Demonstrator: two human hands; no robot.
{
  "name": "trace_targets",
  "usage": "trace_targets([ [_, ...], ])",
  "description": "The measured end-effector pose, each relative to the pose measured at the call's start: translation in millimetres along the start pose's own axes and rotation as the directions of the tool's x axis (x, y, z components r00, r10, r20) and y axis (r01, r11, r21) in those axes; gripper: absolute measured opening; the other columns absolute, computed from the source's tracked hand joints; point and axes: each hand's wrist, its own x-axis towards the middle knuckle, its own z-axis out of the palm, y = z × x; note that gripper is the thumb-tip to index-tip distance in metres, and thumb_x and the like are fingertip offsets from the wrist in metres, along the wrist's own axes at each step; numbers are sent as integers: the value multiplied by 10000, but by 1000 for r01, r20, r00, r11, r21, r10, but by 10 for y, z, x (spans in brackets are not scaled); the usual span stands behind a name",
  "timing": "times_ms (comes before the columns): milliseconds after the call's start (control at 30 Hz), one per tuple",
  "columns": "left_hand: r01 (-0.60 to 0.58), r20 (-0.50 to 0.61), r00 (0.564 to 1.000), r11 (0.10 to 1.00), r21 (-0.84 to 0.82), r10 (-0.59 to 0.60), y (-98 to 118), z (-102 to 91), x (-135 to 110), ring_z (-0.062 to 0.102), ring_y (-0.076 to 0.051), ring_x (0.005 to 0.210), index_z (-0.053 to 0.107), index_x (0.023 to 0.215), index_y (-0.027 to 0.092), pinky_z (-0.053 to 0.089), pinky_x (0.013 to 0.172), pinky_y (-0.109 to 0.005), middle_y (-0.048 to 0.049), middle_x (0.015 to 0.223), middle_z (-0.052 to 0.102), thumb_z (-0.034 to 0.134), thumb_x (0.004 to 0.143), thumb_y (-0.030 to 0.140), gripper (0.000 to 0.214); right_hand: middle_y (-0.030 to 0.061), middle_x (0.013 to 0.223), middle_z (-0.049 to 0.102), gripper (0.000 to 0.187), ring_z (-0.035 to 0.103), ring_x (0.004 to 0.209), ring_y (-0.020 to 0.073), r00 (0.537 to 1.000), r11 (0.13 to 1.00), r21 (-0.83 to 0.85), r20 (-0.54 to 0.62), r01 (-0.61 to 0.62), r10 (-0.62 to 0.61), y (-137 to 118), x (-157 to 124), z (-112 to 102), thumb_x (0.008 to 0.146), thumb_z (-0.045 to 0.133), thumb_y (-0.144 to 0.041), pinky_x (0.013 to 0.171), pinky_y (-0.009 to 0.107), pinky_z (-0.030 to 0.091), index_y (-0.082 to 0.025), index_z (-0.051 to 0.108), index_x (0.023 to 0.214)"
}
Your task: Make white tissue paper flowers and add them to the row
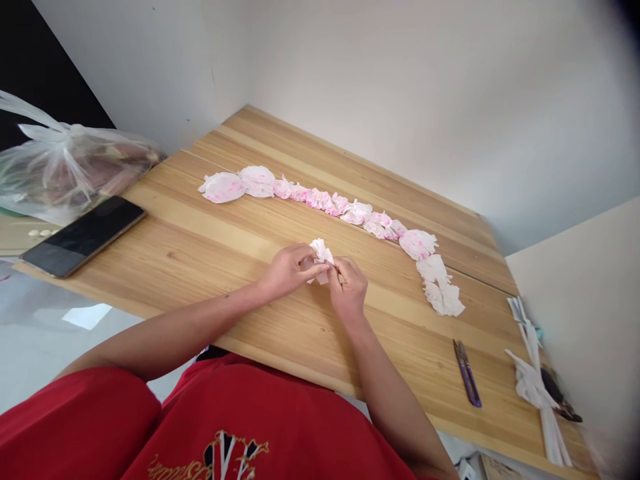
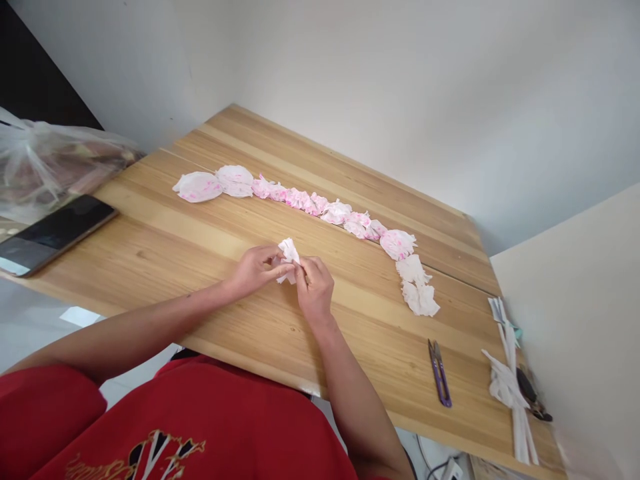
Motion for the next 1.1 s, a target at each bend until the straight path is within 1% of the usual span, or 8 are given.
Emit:
trace_targets([
  [100, -27, -3, 1000, 999, -35, 26, -3, -18, 1, 474, -100, 629, 583, 654, 138, 349, 602, -221, -6, 665, 557, 545, 881, 370, 327, 34, 826, 654, 172, 589, 772, 171, 999, 997, 64, 5, -40, 40, -9, -3, 8, 911, 523, -310, 715, 316, 459, -223, 659, 850],
  [200, 19, 13, 1000, 995, -98, -18, -10, -28, 8, 442, -92, 585, 533, 578, 137, 333, 572, -220, 5, 592, 506, 488, 900, 358, 393, 11, 757, 630, 227, 569, 708, 155, 973, 948, 221, 20, -231, 232, 9, 4, 19, 892, 543, -385, 661, 287, 456, -209, 657, 804],
  [333, 171, 43, 985, 942, -290, -166, -25, -16, 30, 421, -87, 546, 533, 593, 136, 321, 522, -210, 15, 560, 489, 516, 860, 407, 381, 11, 728, 631, 309, 567, 664, 155, 862, 728, 483, 128, -487, 491, 72, 24, 53, 832, 585, -490, 597, 274, 472, -190, 656, 814],
  [467, 214, 58, 977, 902, -376, -207, -21, -9, 33, 435, -90, 551, 545, 616, 134, 333, 526, -210, 11, 574, 503, 525, 851, 425, 374, 16, 709, 622, 327, 561, 644, 151, 810, 611, 565, 200, -555, 551, 90, 42, 61, 789, 628, -506, 555, 262, 461, -182, 632, 748],
  [533, 160, 41, 987, 941, -297, -155, -2, -16, 21, 440, -91, 556, 546, 603, 132, 330, 536, -215, 4, 576, 512, 519, 863, 403, 377, 7, 695, 606, 321, 545, 634, 141, 825, 630, 564, 183, -534, 535, 65, 43, 43, 802, 618, -497, 560, 256, 454, -182, 629, 736],
  [733, -44, 53, 997, 993, -107, 50, 56, -35, -21, 470, -96, 586, 584, 622, 132, 340, 581, -226, -14, 616, 559, 492, 900, 348, 364, -25, 619, 545, 318, 475, 581, 116, 880, 807, 379, 43, -453, 473, 12, 28, 12, 791, 636, -486, 535, 235, 398, -182, 626, 697],
  [967, 196, 45, 980, 924, -329, -192, -14, -17, 31, 461, -101, 566, 587, 623, 130, 352, 540, -216, 2, 583, 539, 531, 843, 427, 374, 19, 730, 623, 368, 557, 628, 141, 820, 631, 568, 146, -528, 554, 104, 58, 33, 821, 574, -542, 542, 259, 459, -178, 625, 816],
  [1100, 253, 9, 962, 885, -391, -271, -40, -28, 64, 453, -97, 571, 575, 610, 130, 348, 542, -219, 10, 579, 523, 547, 822, 422, 362, 5, 695, 604, 395, 545, 619, 137, 898, 774, 471, 105, -423, 427, 31, 60, -31, 884, 485, -531, 550, 262, 443, -185, 617, 745],
])
